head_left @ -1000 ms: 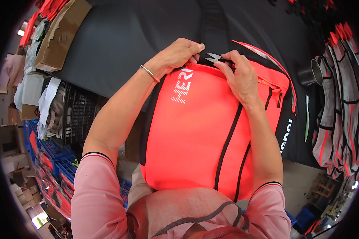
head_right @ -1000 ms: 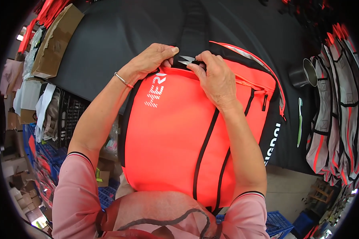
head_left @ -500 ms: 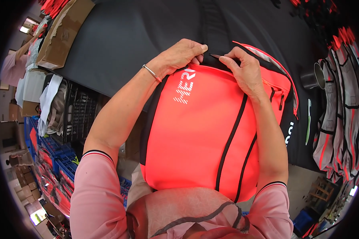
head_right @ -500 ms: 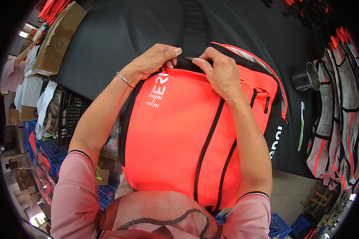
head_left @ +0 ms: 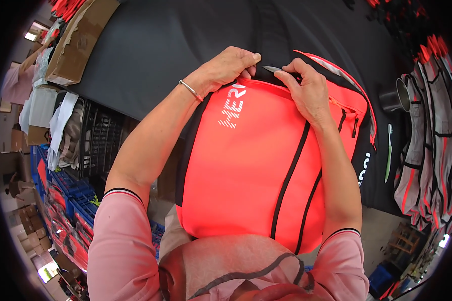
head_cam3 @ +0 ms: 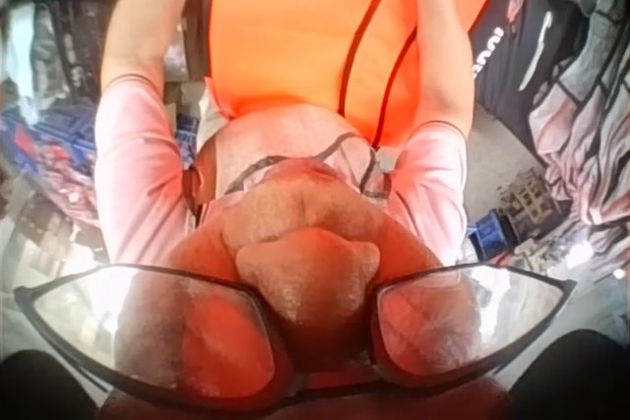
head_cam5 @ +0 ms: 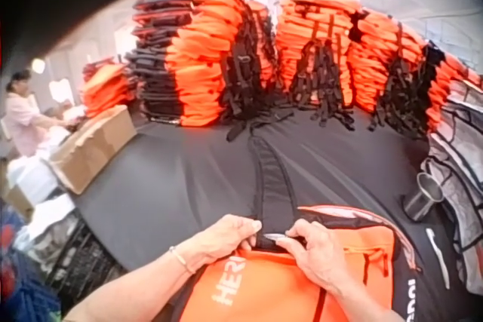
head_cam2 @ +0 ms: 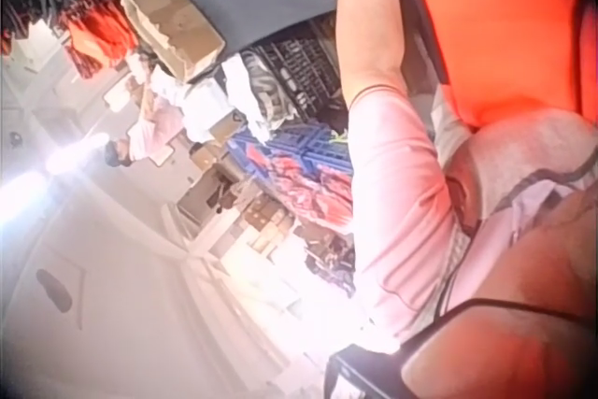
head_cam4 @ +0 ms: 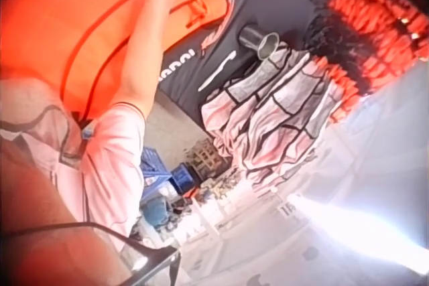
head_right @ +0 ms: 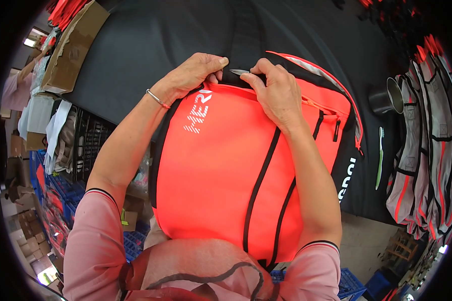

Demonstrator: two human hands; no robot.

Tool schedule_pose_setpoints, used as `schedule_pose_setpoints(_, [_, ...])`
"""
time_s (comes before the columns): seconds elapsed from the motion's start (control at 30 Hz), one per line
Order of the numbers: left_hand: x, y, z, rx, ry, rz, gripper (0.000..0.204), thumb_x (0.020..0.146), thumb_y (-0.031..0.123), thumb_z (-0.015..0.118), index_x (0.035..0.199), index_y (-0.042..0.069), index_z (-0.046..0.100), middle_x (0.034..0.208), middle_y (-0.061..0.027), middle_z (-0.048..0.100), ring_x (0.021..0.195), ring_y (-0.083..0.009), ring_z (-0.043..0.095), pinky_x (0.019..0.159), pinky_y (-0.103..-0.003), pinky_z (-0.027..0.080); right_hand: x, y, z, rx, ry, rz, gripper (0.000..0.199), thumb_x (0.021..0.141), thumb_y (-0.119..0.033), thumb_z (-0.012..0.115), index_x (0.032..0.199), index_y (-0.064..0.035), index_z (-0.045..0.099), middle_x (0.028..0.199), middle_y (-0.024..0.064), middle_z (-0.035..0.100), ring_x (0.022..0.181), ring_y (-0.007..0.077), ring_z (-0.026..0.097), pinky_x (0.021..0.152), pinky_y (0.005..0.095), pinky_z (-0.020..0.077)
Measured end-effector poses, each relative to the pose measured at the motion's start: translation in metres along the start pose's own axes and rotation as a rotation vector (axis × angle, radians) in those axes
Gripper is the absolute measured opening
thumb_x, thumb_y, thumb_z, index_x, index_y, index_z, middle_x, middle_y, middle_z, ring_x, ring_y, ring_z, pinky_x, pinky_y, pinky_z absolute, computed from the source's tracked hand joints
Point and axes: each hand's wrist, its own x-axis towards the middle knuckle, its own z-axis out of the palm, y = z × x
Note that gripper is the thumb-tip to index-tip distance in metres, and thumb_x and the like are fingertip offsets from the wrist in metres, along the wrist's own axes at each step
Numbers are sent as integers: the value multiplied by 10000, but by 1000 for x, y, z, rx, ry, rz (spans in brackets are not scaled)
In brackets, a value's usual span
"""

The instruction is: Trimming excess threads and cleaning backpacks in a factory production setting.

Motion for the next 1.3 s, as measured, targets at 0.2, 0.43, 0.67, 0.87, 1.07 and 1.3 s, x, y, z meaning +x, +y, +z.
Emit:
schedule_pose_setpoints(0.2, [-28, -7, 28, 459, 438, 451, 250, 881, 251, 673, 925, 7, 642, 883, -91, 628, 765, -213, 606, 733, -333, 503, -4, 20, -18, 501, 215, 316, 283, 920, -266, 678, 930, 13, 633, 747, -3, 609, 709, 40, 517, 615, 229, 417])
schedule_pose_setpoints(0.43, [-84, -21, 62, 1084, 327, 827, 481, 782, 195, 745, 1212, 33, 602, 1247, -141, 518, 1131, -299, 519, 1025, -428, 385, -5, 37, -32, 699, 291, 482, 300, 890, -294, 723, 957, -20, 621, 766, 9, 599, 598, 47, 476, 481, 208, 350])
schedule_pose_setpoints(0.67, [-81, -25, 66, 1032, 258, 639, 545, 770, 231, 760, 1244, 41, 567, 1222, -122, 536, 1131, -295, 518, 1029, -448, 371, -8, 55, -33, 1039, 339, 568, 148, 889, -159, 707, 884, -48, 609, 719, 4, 579, 479, 34, 387, 412, 210, 291])
schedule_pose_setpoints(0.87, [-47, -5, 80, 1206, 371, 838, 539, 820, 312, 719, 1271, 63, 561, 1356, -111, 503, 1244, -282, 454, 1084, -476, 324, -9, 43, -23, 681, 276, 391, 248, 900, -186, 685, 1026, 20, 630, 799, 23, 623, 779, 91, 571, 720, 255, 463])
schedule_pose_setpoints(1.07, [-73, -28, 79, 1209, 290, 792, 343, 825, 222, 719, 1117, 63, 637, 950, -64, 597, 958, -255, 575, 1046, -454, 385, -16, 24, -35, 578, 213, 391, 354, 869, -278, 735, 1020, 22, 623, 770, -4, 573, 708, 68, 500, 659, 234, 422])
schedule_pose_setpoints(1.3, [-69, -35, 87, 1126, 392, 916, 278, 803, 216, 741, 1033, 78, 668, 872, -27, 604, 794, -197, 541, 782, -349, 399, 32, 24, -14, 354, 157, 251, 626, 749, -443, 796, 1096, 46, 617, 885, 82, 641, 821, 173, 617, 767, 287, 487])
